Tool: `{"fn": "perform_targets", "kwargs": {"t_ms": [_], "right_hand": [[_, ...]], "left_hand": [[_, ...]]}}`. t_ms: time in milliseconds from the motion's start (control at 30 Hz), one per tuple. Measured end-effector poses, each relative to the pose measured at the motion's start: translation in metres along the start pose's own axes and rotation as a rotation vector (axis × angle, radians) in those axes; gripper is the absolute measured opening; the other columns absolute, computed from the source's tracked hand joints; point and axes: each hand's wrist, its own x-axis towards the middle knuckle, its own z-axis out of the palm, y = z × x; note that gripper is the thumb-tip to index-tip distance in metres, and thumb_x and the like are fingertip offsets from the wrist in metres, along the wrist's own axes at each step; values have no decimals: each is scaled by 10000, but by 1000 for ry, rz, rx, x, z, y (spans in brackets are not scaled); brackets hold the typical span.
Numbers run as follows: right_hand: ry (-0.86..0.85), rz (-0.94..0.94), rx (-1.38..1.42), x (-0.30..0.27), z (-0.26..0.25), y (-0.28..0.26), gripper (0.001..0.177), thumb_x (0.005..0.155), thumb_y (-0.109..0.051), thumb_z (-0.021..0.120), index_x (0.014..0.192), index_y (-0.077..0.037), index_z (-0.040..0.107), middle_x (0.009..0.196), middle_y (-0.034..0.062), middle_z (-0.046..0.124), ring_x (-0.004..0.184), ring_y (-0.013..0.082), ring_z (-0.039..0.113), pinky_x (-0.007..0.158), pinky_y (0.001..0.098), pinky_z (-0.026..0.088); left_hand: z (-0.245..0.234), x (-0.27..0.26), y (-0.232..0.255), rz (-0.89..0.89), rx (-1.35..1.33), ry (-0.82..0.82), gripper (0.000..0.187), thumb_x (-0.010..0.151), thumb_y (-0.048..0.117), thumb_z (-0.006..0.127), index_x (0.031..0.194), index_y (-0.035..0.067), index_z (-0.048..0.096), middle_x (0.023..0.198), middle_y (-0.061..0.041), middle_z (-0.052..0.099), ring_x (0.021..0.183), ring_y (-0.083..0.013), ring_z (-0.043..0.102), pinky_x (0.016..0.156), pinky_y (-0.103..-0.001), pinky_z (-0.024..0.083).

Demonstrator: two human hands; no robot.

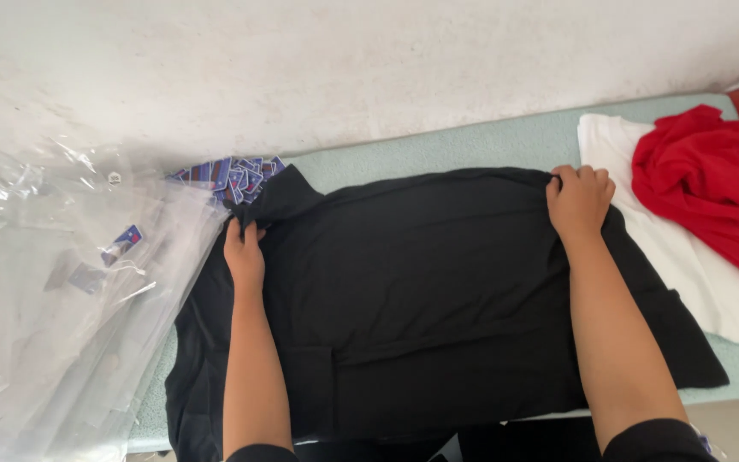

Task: Folding a black t-shirt and attaching a brand tag to the collar.

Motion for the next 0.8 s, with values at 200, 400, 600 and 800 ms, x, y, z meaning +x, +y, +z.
{"fn": "perform_targets", "kwargs": {"t_ms": [200, 400, 600, 800], "right_hand": [[132, 26, 271, 16, -66, -24, 28, 1020, -126, 732, 1021, -123, 704, 870, 9, 643, 895, 314, 576, 888, 463, 384], [207, 385, 965, 23, -89, -36, 116, 1127, 1, 527, 1127, -105, 479, 927, 141, 745, 818, 159, 707, 707, 273, 569], [132, 653, 1238, 25, -89, -28, 52, 1145, -113, 407, 1118, -152, 386, 1067, 76, 567, 885, 242, 834, 669, 280, 662], [169, 636, 1146, 25, -85, -25, 52, 1110, -102, 432, 1096, -150, 419, 1071, 112, 629, 910, 213, 822, 850, 313, 673]], "left_hand": [[-3, 15, -27, 156, -358, 96, 239, 1033, 183, 571, 1237, 73, 631, 1134, -60, 624, 1101, -147, 634, 950, -340, 646], [-7, 0, -1, 95, -400, 95, 220, 1023, 208, 567, 1205, 105, 637, 1157, -33, 622, 1136, -140, 631, 1011, -345, 608], [-9, -6, 15, -29, -514, 158, 299, 1026, 286, 513, 1281, 149, 585, 1154, -9, 664, 1079, -180, 718, 1080, -342, 577], [-9, -5, 21, -66, -666, 269, 221, 1006, 225, 471, 1206, 184, 555, 1155, -33, 683, 1089, -237, 759, 1053, -359, 595]]}}
